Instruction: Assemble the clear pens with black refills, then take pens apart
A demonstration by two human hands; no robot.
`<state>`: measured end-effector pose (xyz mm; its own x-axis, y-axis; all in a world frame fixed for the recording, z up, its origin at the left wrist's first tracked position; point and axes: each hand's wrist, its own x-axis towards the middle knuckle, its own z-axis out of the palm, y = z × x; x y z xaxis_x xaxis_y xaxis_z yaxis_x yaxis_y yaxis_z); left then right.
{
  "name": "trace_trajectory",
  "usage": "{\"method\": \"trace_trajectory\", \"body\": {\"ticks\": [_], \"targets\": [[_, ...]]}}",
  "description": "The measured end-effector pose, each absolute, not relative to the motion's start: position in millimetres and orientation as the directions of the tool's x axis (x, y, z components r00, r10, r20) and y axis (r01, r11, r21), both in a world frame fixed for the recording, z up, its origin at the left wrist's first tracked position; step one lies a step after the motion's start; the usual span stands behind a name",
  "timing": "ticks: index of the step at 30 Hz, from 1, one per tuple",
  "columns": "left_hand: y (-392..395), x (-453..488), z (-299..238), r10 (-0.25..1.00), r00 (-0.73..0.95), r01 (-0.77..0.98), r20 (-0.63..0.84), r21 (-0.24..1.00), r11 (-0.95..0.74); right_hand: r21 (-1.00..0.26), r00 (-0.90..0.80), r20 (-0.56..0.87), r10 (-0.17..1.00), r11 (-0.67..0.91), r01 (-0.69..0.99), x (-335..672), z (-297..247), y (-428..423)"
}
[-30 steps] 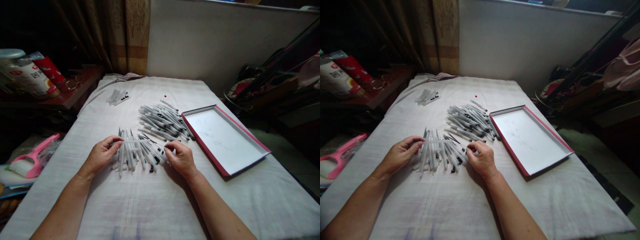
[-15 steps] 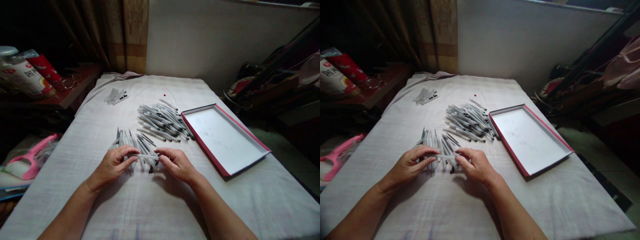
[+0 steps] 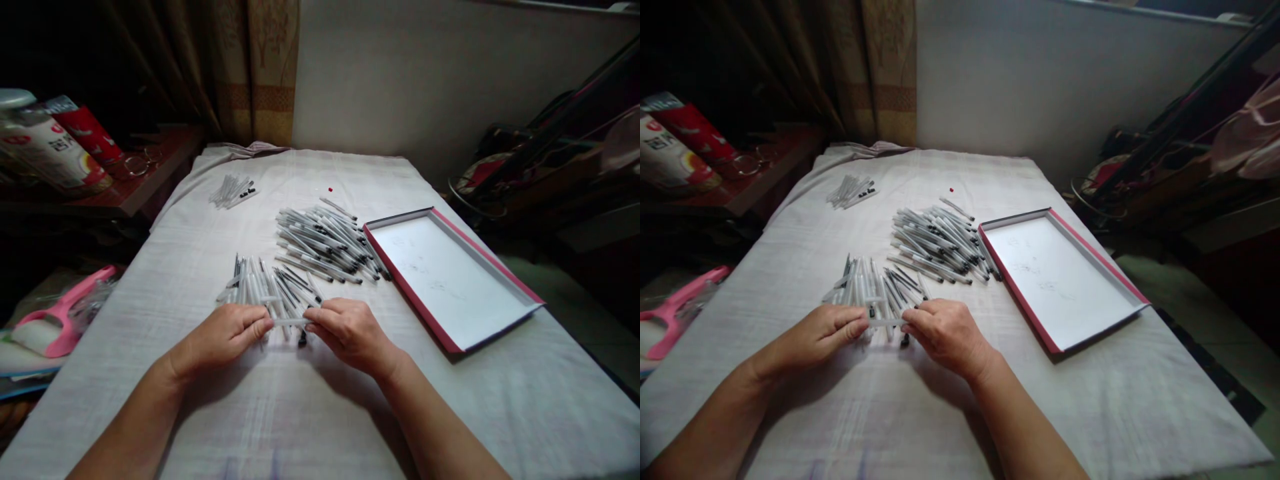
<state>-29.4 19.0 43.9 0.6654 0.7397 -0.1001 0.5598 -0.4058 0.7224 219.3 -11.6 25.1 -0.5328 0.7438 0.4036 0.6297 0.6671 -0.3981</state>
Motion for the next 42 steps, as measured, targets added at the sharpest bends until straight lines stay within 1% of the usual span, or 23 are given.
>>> {"method": "trace_trajectory", "body": {"ticks": [2,3,5,6,7,8,9,11,12,13,14,15,16,18,20,22,24,26,28,31,33,37,42], "targets": [[21.4,-44.3,50.0,0.693,0.684,0.509,-0.227,0.829,-0.232,-0.314,-0.542,0.470,0.697,0.706,0.635,217.7,28.9,-14.3],[22.8,-53.5,52.5,0.670,0.682,0.491,-0.293,0.862,-0.122,-0.290,-0.520,0.518,0.680,0.711,0.640,218.7,30.4,-15.0],[25.9,-71.0,55.7,0.673,0.614,0.459,-0.412,0.881,0.120,-0.281,-0.395,0.628,0.671,0.669,0.688,223.3,31.2,-14.3],[27.8,-77.2,56.2,0.711,0.555,0.425,-0.432,0.882,0.205,-0.296,-0.312,0.668,0.676,0.625,0.722,225.7,30.0,-12.9],[29.9,-80.6,56.1,0.766,0.493,0.385,-0.412,0.893,0.232,-0.322,-0.238,0.686,0.688,0.580,0.748,227.1,27.7,-11.2],[32.1,-81.3,55.1,0.830,0.410,0.373,-0.377,0.900,0.224,-0.351,-0.204,0.671,0.712,0.549,0.759,227.0,24.5,-9.4],[34.5,-79.5,53.4,0.887,0.326,0.387,-0.327,0.902,0.191,-0.375,-0.209,0.634,0.744,0.533,0.758,225.3,20.5,-7.7],[39.1,-72.6,48.0,0.972,0.144,0.486,-0.186,0.869,0.095,-0.408,-0.235,0.528,0.816,0.487,0.772,218.0,11.9,-5.7],[41.3,-69.3,44.5,0.996,0.011,0.569,-0.094,0.820,0.071,-0.408,-0.237,0.485,0.842,0.457,0.790,213.5,8.2,-5.4],[43.1,-67.1,40.8,0.994,-0.113,0.665,0.006,0.743,0.071,-0.399,-0.231,0.449,0.863,0.425,0.813,209.2,5.2,-5.6],[44.7,-66.3,37.1,0.979,-0.184,0.748,0.089,0.658,0.081,-0.381,-0.223,0.425,0.877,0.397,0.835,205.5,3.3,-6.1],[45.8,-66.7,33.6,0.965,-0.218,0.809,0.148,0.581,0.093,-0.362,-0.218,0.407,0.887,0.376,0.853,202.6,2.4,-6.9],[46.6,-68.0,30.5,0.958,-0.224,0.850,0.181,0.518,0.101,-0.343,-0.215,0.391,0.895,0.359,0.868,200.6,2.4,-7.7],[47.2,-70.9,25.6,0.966,-0.191,0.895,0.175,0.435,0.098,-0.326,-0.213,0.369,0.905,0.340,0.882,198.8,4.4,-9.2],[46.7,-71.7,22.6,0.982,-0.138,0.915,0.126,0.395,0.078,-0.350,-0.210,0.359,0.909,0.340,0.873,199.7,7.1,-9.8],[45.5,-70.0,20.6,0.994,-0.078,0.925,0.076,0.376,0.044,-0.401,-0.205,0.366,0.908,0.353,0.845,203.8,8.7,-8.6],[44.1,-67.6,19.0,0.998,-0.034,0.933,0.054,0.359,0.012,-0.437,-0.170,0.385,0.907,0.342,0.832,212.5,9.0,-5.5],[43.1,-66.1,17.4,0.998,-0.018,0.945,0.054,0.328,-0.001,-0.435,-0.099,0.400,0.911,0.284,0.854,225.9,8.5,-0.8],[42.9,-66.4,15.9,0.996,-0.021,0.954,0.082,0.299,-0.005,-0.410,-0.001,0.386,0.922,0.173,0.895,241.8,8.0,4.0],[44.4,-68.6,13.9,0.988,-0.027,0.960,0.151,0.280,-0.016,-0.349,0.135,0.289,0.948,-0.027,0.937,261.8,8.2,9.1],[45.8,-70.5,12.6,0.984,-0.014,0.959,0.177,0.280,-0.037,-0.292,0.178,0.211,0.961,-0.112,0.950,268.4,9.2,10.6],[47.2,-73.9,10.1,0.981,0.004,0.955,0.192,0.290,-0.061,-0.224,0.186,0.113,0.976,-0.157,0.962,268.3,12.2,11.3],[48.0,-76.7,7.4,0.983,-0.002,0.953,0.181,0.299,-0.053,-0.226,0.169,0.080,0.982,-0.147,0.963,264.8,14.7,10.6]]}}
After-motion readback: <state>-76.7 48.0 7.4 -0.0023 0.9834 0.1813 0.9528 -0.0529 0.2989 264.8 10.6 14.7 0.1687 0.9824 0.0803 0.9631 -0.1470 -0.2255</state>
